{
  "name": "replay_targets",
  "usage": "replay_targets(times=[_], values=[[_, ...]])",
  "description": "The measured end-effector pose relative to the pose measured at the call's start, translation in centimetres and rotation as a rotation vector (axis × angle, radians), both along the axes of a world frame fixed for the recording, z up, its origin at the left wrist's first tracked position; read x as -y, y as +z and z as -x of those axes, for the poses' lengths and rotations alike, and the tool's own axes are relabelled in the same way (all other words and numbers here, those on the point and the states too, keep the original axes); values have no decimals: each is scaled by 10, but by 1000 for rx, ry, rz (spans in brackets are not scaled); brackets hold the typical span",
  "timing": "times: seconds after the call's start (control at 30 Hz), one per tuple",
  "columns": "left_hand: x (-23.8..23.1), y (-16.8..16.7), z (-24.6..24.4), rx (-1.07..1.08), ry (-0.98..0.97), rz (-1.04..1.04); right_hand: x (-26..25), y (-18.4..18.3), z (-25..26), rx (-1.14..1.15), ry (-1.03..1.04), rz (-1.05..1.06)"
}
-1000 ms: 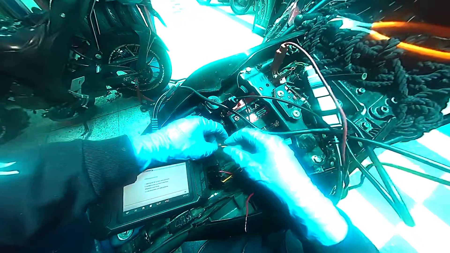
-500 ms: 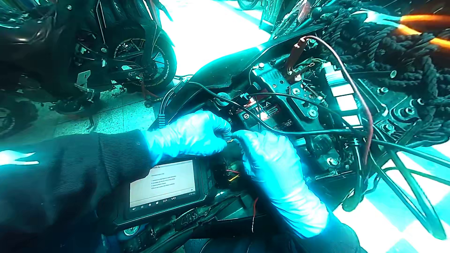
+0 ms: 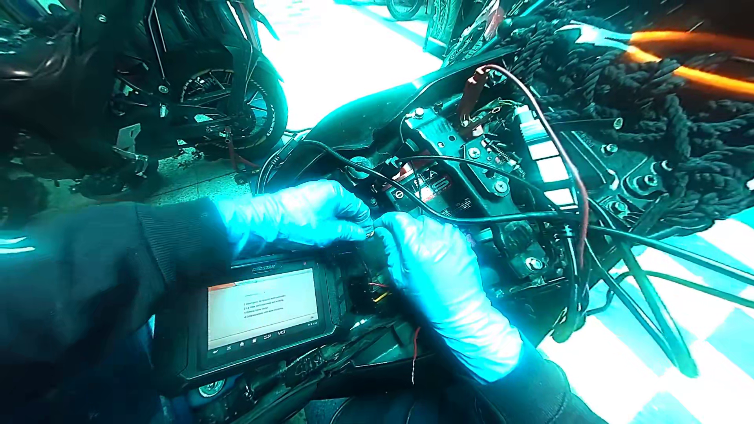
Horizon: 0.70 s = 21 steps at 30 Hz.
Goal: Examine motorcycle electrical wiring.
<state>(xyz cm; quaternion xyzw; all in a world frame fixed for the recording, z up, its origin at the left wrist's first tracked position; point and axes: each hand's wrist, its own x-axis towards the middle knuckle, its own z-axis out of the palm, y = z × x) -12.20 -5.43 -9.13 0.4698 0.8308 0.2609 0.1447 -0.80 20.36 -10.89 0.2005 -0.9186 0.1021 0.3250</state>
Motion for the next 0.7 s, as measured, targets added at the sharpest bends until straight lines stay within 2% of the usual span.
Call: replay_targets(times=[0.07,0.13,0.17,0.23,0.3,0.37,0.43,0.5,0.53,0.6,0.7], values=[[0,1,-1,79,20,-36,13,36,-13,96,22,39],[-1,-2,-2,113,88,-38,-1,0,1,-34,11,25],[-1,-4,-3,109,113,-36,-10,-18,9,-45,2,-1],[0,-5,-3,96,136,-31,-18,-32,14,-15,-11,-38],[2,-4,-3,95,123,-26,-15,-25,10,31,-48,-57],[3,-5,-4,100,127,-36,-6,4,-2,192,-75,-109],[2,-6,-5,88,126,-37,-7,-17,8,-128,-25,-36],[1,-3,-5,74,112,-19,1,19,-6,4,41,-41],[2,-2,-4,62,106,-17,2,21,-7,-24,61,-31],[1,-2,-3,35,99,-30,0,-9,11,-332,58,25],[-3,8,-5,110,43,-39,17,42,-16,-37,20,-7]])
